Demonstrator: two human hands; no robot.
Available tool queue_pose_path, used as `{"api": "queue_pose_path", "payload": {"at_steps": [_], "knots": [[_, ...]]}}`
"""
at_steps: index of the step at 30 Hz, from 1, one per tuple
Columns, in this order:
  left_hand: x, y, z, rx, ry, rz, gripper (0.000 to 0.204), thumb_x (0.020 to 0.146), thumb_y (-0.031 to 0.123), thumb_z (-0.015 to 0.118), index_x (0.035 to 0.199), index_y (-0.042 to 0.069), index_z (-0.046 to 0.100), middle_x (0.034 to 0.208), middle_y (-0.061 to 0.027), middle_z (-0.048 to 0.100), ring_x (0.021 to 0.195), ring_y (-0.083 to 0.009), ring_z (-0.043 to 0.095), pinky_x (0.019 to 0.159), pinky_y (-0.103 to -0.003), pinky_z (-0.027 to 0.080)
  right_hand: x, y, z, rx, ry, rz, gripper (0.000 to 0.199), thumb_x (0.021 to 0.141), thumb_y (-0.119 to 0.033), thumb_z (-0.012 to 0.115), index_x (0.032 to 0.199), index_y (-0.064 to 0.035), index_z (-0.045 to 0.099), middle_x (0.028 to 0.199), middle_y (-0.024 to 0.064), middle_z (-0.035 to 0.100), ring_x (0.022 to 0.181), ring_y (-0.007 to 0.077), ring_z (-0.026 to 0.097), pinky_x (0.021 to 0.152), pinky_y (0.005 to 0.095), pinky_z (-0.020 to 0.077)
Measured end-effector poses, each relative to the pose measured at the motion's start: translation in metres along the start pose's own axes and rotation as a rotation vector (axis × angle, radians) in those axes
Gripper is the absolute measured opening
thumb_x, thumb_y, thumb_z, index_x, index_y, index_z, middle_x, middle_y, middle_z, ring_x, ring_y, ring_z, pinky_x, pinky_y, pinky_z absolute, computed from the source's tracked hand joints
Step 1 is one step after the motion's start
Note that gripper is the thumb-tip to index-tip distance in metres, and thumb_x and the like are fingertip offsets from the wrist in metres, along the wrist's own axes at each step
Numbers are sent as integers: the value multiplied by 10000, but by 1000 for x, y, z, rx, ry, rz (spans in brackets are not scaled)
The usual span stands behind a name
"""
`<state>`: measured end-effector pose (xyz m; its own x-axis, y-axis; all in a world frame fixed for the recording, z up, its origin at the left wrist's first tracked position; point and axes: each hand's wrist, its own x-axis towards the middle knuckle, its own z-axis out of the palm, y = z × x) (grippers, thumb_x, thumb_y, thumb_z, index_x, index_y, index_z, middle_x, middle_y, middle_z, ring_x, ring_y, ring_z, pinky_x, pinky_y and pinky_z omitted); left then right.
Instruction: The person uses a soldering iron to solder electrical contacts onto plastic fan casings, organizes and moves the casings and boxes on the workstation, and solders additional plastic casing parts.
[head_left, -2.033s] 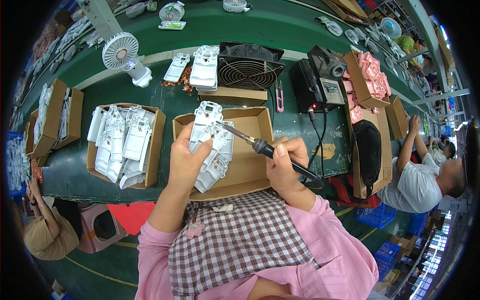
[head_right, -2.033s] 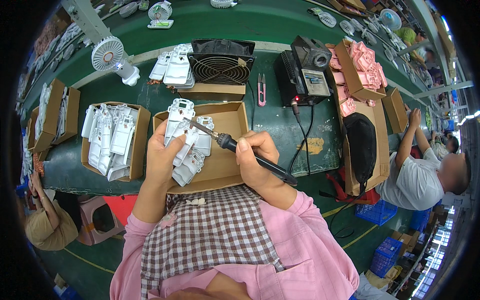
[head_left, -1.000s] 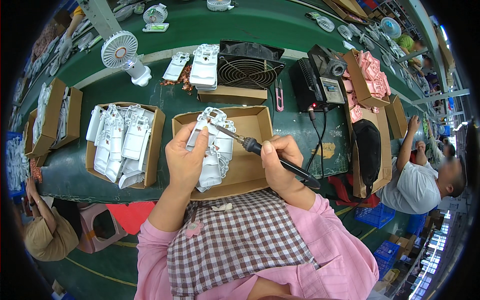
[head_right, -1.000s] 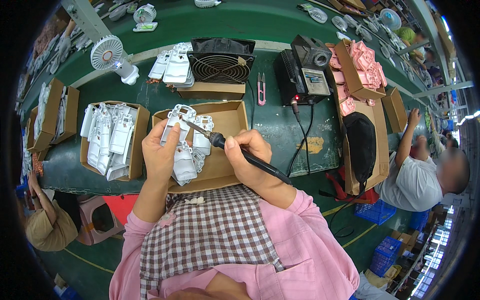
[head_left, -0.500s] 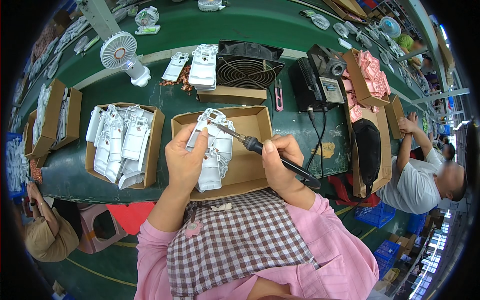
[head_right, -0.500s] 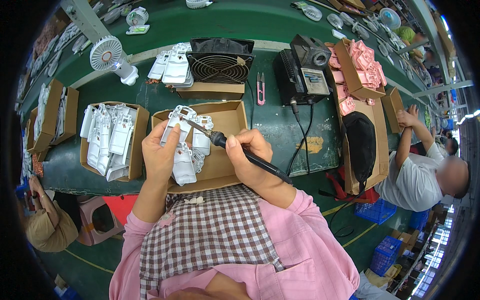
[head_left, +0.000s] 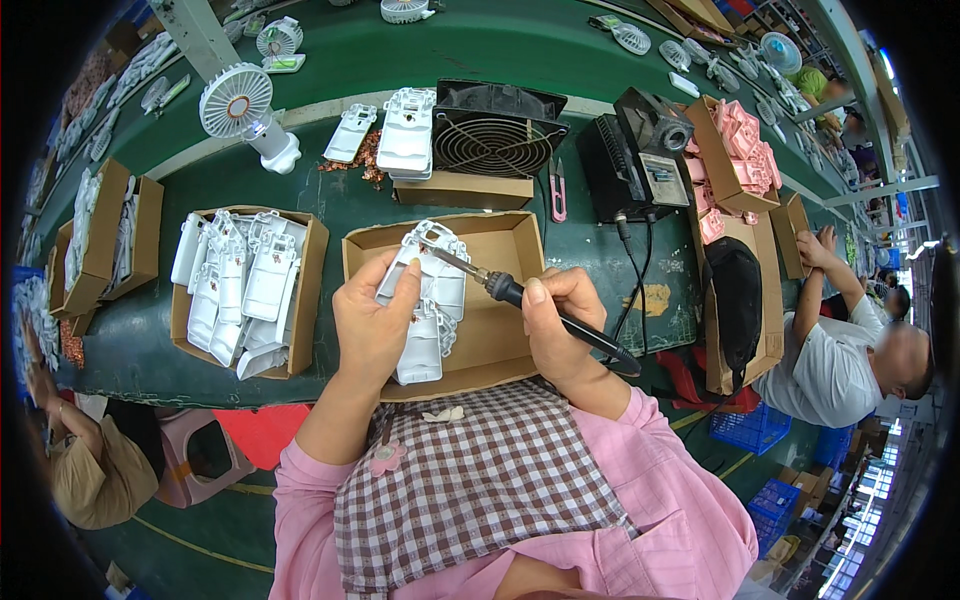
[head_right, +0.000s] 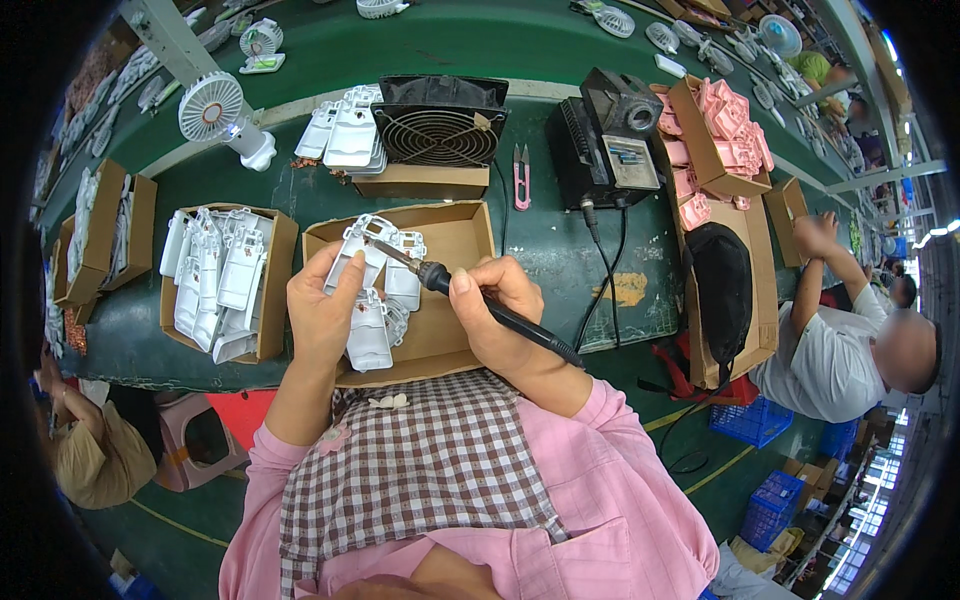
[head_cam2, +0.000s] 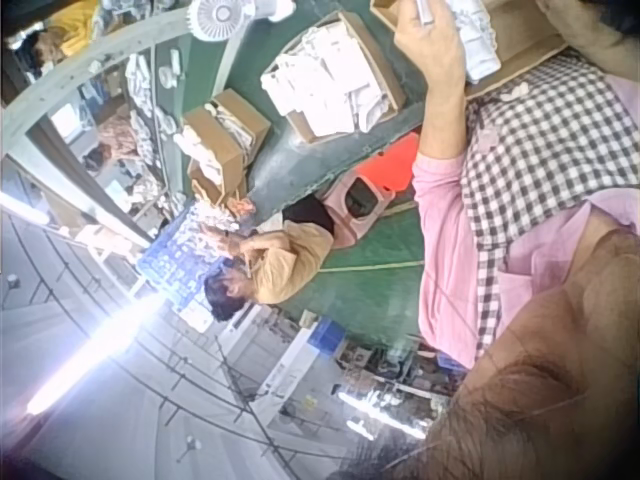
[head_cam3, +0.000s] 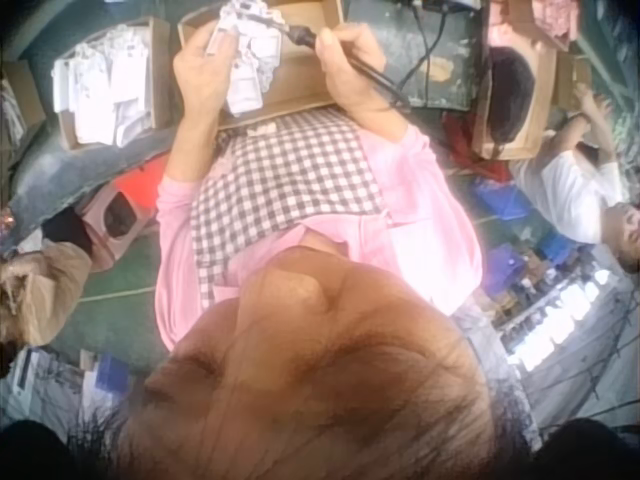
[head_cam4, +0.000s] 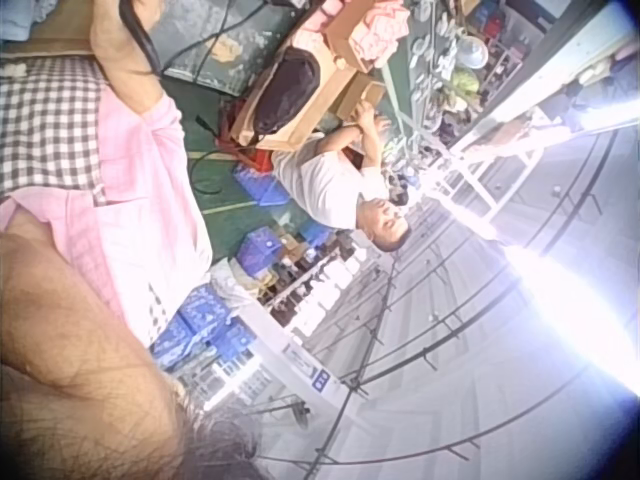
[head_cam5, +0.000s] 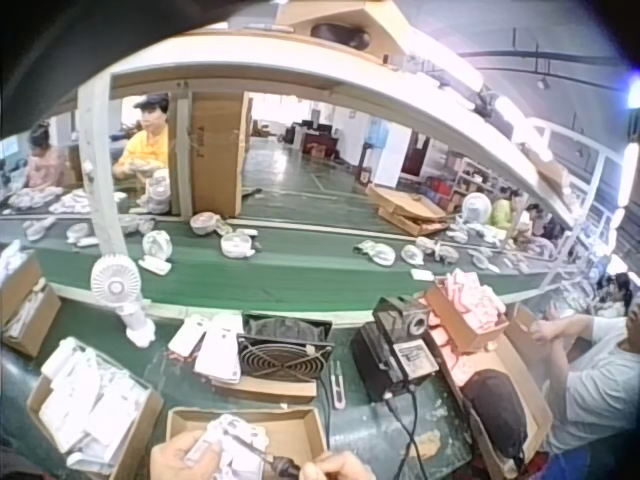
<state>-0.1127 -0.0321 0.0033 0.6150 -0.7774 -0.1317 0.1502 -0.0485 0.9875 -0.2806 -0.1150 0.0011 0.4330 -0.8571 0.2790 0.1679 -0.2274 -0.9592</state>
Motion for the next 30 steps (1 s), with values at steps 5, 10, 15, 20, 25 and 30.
{"api": "queue_pose_path", "payload": {"at_steps": [5,10,15,20,25,30], "knots": [[2,-1,1,10,-3,17,181,880,89,600,1013,-26,641,701,39,572,587,-4,462,509,-176,375,2,-3,0,2,1,19,161,881,-79,593,794,-31,466,627,15,519,539,51,421,485,224,351],[1,0,-2,43,21,35,163,873,83,604,992,-22,644,702,41,579,602,-5,475,522,-177,391,-3,3,0,-17,36,-25,132,879,-53,574,802,-35,469,643,23,518,545,47,421,495,215,357],[-3,-1,-10,294,-59,52,230,850,129,632,1005,-41,621,767,-104,653,647,-111,587,603,-262,476,-4,3,3,180,112,-101,129,891,-69,543,810,-55,443,648,30,495,513,51,402,463,200,339],[-12,35,-42,670,91,574,264,825,113,644,1053,-15,608,954,-172,635,858,-304,616,753,-353,485,-2,1,0,176,92,-39,135,891,-74,548,808,-52,444,644,23,489,502,44,399,453,191,330],[3,66,-131,1391,544,337,301,817,170,656,1050,-11,597,946,-170,620,833,-304,600,733,-406,470,-1,0,1,189,68,-36,144,893,-73,551,804,-48,439,634,14,475,492,36,387,447,188,310],[21,46,-170,1232,331,54,483,745,240,731,1109,-21,552,974,-187,607,885,-323,589,765,-398,461,0,2,-1,180,44,-13,146,888,-66,555,796,-45,443,634,9,472,511,33,382,474,194,307]]}}
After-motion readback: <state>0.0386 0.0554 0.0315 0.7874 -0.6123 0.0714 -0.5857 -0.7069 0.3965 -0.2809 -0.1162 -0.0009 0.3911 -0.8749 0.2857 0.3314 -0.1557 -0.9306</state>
